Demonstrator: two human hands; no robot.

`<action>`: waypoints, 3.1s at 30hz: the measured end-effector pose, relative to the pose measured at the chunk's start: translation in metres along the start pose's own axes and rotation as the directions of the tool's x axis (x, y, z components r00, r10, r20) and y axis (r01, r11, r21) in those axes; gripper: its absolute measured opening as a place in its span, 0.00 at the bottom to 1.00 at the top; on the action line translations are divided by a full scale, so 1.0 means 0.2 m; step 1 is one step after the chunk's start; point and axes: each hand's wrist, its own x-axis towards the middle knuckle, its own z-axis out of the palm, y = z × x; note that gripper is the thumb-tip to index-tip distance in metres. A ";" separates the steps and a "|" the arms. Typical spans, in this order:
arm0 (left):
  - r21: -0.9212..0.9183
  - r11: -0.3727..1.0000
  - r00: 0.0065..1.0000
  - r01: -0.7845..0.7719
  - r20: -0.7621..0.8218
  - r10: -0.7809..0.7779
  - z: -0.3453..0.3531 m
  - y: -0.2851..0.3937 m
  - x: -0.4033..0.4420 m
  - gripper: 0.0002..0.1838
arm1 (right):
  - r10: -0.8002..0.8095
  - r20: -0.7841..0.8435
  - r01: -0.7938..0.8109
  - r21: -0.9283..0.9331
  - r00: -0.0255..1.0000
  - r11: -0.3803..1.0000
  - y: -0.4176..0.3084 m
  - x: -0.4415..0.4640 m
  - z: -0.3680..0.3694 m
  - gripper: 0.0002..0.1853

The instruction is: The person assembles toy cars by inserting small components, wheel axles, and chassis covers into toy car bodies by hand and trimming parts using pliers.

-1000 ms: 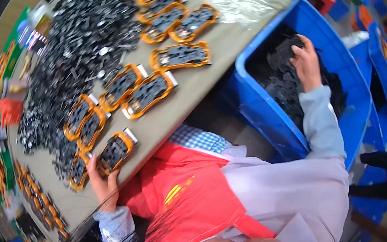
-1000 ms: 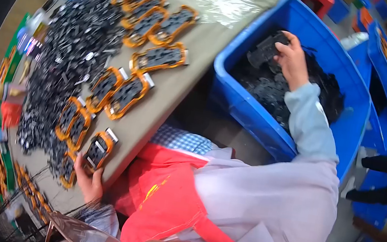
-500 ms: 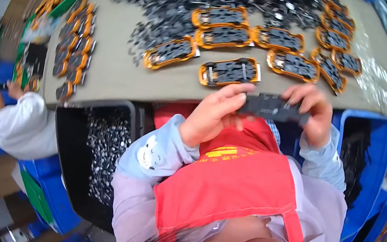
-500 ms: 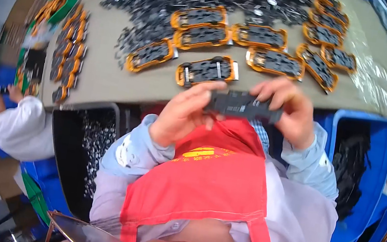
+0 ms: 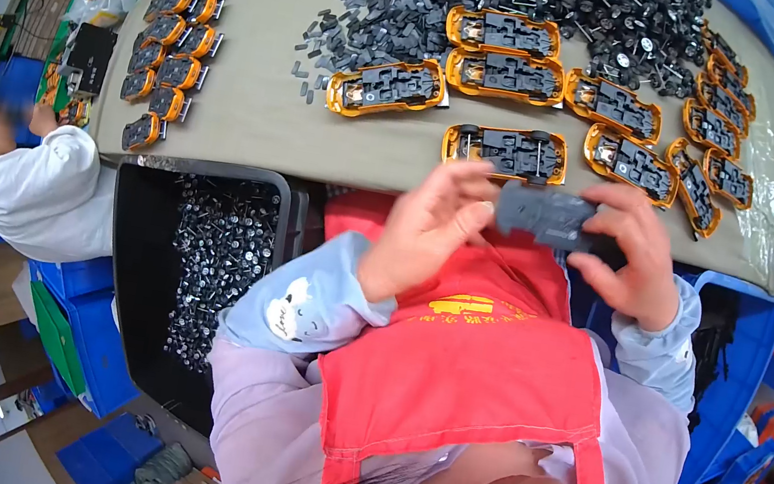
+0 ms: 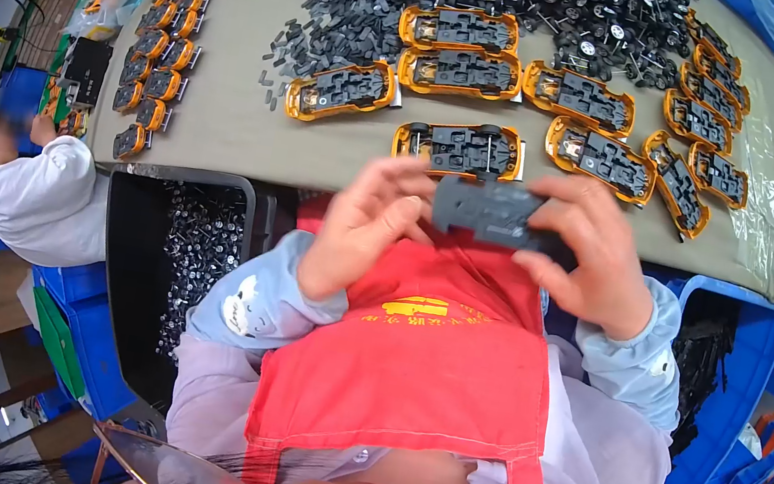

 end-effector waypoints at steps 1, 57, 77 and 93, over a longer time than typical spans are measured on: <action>0.416 0.909 0.999 -0.032 -0.012 0.041 -0.09 0.03 0.01 0.27 | 0.032 -0.017 -0.032 0.035 0.999 0.999 0.03 0.01 -0.01 0.20; 0.819 -0.246 0.757 -0.518 0.573 0.315 -0.11 -0.08 0.27 0.21 | 0.362 0.429 -0.480 0.205 0.828 0.853 0.39 0.38 0.22 0.19; -0.210 0.961 0.916 -0.178 -0.391 0.084 -0.43 0.18 -0.18 0.16 | 0.103 -0.014 -0.082 0.506 0.995 0.858 -0.14 0.43 0.61 0.21; 0.050 0.975 0.484 -0.216 -0.862 0.151 -2.24 0.97 0.21 0.11 | 0.219 0.012 -0.211 0.322 0.976 0.923 0.02 0.37 0.68 0.05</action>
